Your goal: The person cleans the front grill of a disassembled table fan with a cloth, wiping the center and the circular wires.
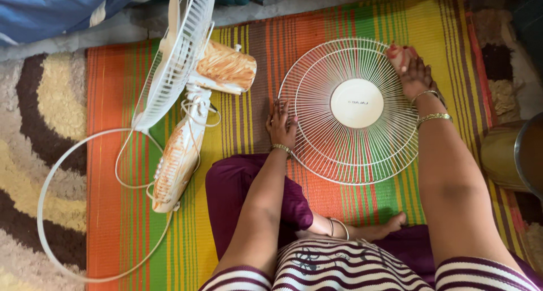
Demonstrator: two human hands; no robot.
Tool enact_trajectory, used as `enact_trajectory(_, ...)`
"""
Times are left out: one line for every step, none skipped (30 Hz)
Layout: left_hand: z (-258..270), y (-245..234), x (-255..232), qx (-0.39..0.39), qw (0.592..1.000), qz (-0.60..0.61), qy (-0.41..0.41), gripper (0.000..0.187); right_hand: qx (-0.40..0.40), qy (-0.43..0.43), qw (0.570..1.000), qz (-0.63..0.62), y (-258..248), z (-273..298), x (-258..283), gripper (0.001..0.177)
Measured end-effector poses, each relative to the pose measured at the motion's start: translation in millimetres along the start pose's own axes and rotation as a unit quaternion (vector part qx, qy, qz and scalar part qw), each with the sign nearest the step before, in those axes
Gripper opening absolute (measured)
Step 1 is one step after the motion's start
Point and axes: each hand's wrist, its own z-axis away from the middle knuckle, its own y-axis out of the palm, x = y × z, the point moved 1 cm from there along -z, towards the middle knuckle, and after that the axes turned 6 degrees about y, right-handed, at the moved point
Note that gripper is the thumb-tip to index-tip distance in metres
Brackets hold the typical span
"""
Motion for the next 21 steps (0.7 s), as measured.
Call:
enact_trajectory(2.7,1.2,2.1,-0.001,1.0,0.0,-0.004,0.061,0.006,-0.002,1.0,0.022,3.7,11.4,5.2,0.07)
enact_trajectory(0.8,2.9,3.3,-0.002,1.0,-0.002,-0.002,0.061,0.01,-0.004,0.999,0.038,4.4,22.6,8.8,0.071)
enact_trajectory(-0.3,4.1,4.8,-0.003,1.0,-0.003,0.001,0.062,0.012,-0.008,0.999,0.051,4.8,33.7,12.5,0.072)
enact_trajectory(-1.3,5.6,5.8,-0.004,1.0,-0.002,0.001,0.062,0.011,-0.011,0.998,0.061,5.4,44.5,16.9,0.073)
enact_trajectory(-1.7,6.9,7.0,0.0,1.0,-0.006,-0.003,0.062,0.011,-0.022,0.997,0.08,4.9,54.1,20.7,0.075)
enact_trajectory(-1.4,7.9,8.5,0.005,1.0,-0.011,-0.006,0.062,0.01,-0.021,0.997,0.08,6.3,64.0,23.5,0.075)
enact_trajectory(-0.5,8.8,9.9,0.005,1.0,-0.01,-0.005,0.062,0.015,-0.029,0.997,0.077,8.3,73.9,26.3,0.079)
enact_trajectory(-1.2,9.4,10.8,0.003,1.0,-0.011,-0.002,0.062,0.019,-0.037,0.996,0.073,9.4,83.4,29.7,0.083)
enact_trajectory(-1.8,10.2,11.5,0.001,1.0,-0.013,0.0,0.062,0.016,-0.036,0.997,0.072,12.1,94.2,34.2,0.083)
enact_trajectory(-3.2,11.6,11.8,0.001,1.0,-0.011,0.004,0.062,0.019,-0.052,0.994,0.089,14.5,106.2,39.3,0.085)
enact_trajectory(-4.7,12.1,13.5,-0.001,1.0,-0.015,0.002,0.06,0.023,-0.068,0.992,0.106,15.5,118.9,44.8,0.087)
enact_trajectory(-2.5,14.1,15.1,0.002,1.0,-0.018,-0.001,0.058,0.029,-0.082,0.99,0.107,18.6,135.9,48.3,0.088)
enact_trajectory(-3.4,16.5,16.8,0.005,1.0,-0.015,0.002,0.058,0.035,-0.097,0.989,0.108,21.7,153.4,55.1,0.089)
enact_trajectory(-3.0,18.0,19.2,-0.024,0.999,-0.014,0.022,0.06,0.053,-0.093,0.989,0.102,24.4,171.3,60.9,0.09)
enact_trajectory(-1.0,19.6,21.7,-0.053,0.998,-0.013,0.043,0.061,0.071,-0.089,0.989,0.096,27.0,189.9,67.2,0.091)
enact_trajectory(-2.7,21.1,23.2,-0.049,0.998,-0.01,0.049,0.061,0.074,-0.114,0.986,0.094,26.9,208.3,72.0,0.091)
enact_trajectory(-3.2,22.3,24.8,-0.041,0.998,-0.017,0.037,0.062,0.076,-0.139,0.983,0.093,26.2,226.2,73.8,0.092)
enact_trajectory(-2.4,23.0,26.5,-0.032,0.999,-0.025,0.026,0.062,0.074,-0.13,0.985,0.09,26.7,243.0,73.7,0.092)
enact_trajectory(-3.2,23.3,27.3,-0.026,0.999,-0.022,0.032,0.062,0.088,-0.148,0.98,0.098,27.5,257.8,72.2,0.093)
enact_trajectory(-5.0,22.6,28.4,-0.022,0.999,-0.023,0.034,0.063,0.101,-0.167,0.975,0.106,29.4,270.4,69.4,0.094)
enact_trajectory(-5.8,22.2,28.5,-0.019,0.999,-0.024,0.035,0.065,0.1,-0.159,0.977,0.102,32.6,281.3,65.1,0.094)
